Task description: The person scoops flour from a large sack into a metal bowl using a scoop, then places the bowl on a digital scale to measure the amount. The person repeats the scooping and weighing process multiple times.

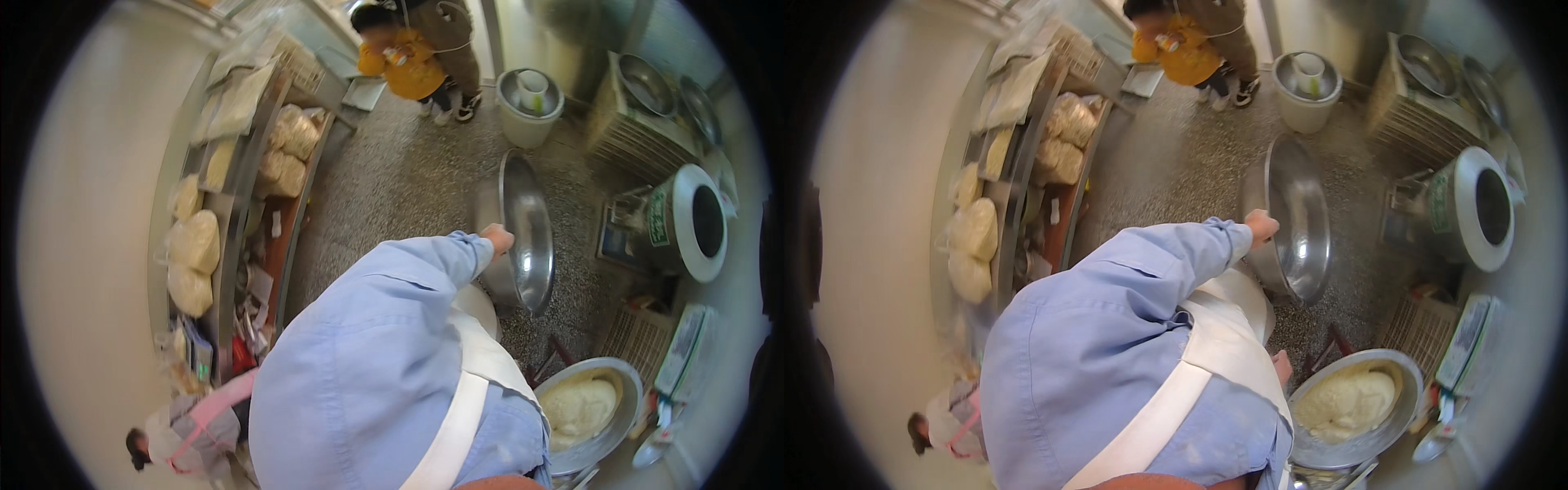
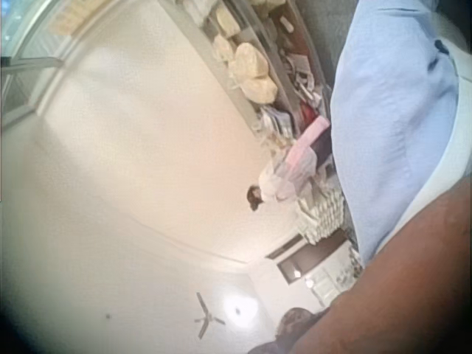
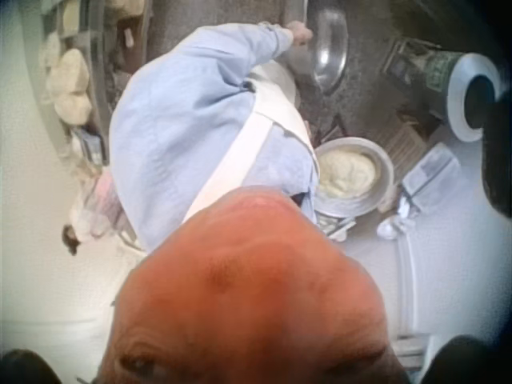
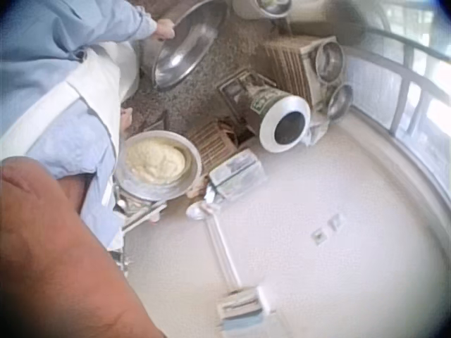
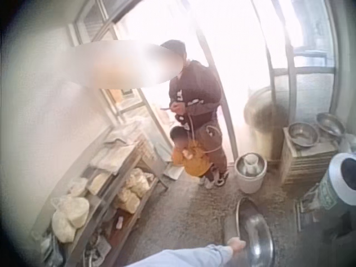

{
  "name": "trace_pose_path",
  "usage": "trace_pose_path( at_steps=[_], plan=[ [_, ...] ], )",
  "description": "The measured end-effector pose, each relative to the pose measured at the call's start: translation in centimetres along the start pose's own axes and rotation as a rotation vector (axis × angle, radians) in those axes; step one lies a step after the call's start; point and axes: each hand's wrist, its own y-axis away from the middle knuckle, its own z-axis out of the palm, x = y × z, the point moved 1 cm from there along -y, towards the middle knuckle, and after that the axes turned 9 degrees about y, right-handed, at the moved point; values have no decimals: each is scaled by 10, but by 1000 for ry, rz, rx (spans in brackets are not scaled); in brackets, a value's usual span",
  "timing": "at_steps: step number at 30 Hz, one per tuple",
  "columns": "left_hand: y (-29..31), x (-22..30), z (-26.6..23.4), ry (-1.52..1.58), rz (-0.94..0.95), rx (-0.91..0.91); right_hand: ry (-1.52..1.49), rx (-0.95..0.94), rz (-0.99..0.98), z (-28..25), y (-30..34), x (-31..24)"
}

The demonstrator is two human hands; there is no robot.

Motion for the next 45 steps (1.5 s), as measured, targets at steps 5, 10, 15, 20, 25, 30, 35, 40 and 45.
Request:
trace_pose_path(
  at_steps=[5, 10, 15, 20, 25, 30, 35, 40, 45],
  plan=[
    [-79, 17, 22, -270, 161, 58, -853, -508, 647, -37, -33, -1],
    [-158, 32, 22, -662, 476, -382, -665, -780, 880, 12, -63, -89],
    [-226, 31, 45, 327, -92, -294, -933, -890, 1120, 54, -63, -119],
    [-283, 1, 56, 350, 70, -565, -1116, -846, 1221, 69, -58, -127],
    [-330, -34, 57, 554, -208, -486, -1184, -754, 1316, 79, -54, -135],
    [-374, -69, 70, 86, -118, -69, -946, -768, 1172, 85, -49, -134],
    [-421, -108, 83, 258, -14, -171, -997, -691, 1096, 89, -55, -133],
    [-455, -129, 85, 75, -29, -244, -947, -949, 1454, 75, -73, -137],
    [-426, -95, 80, -89, 100, -292, -795, -848, 1282, 59, -81, -148]
  ],
)
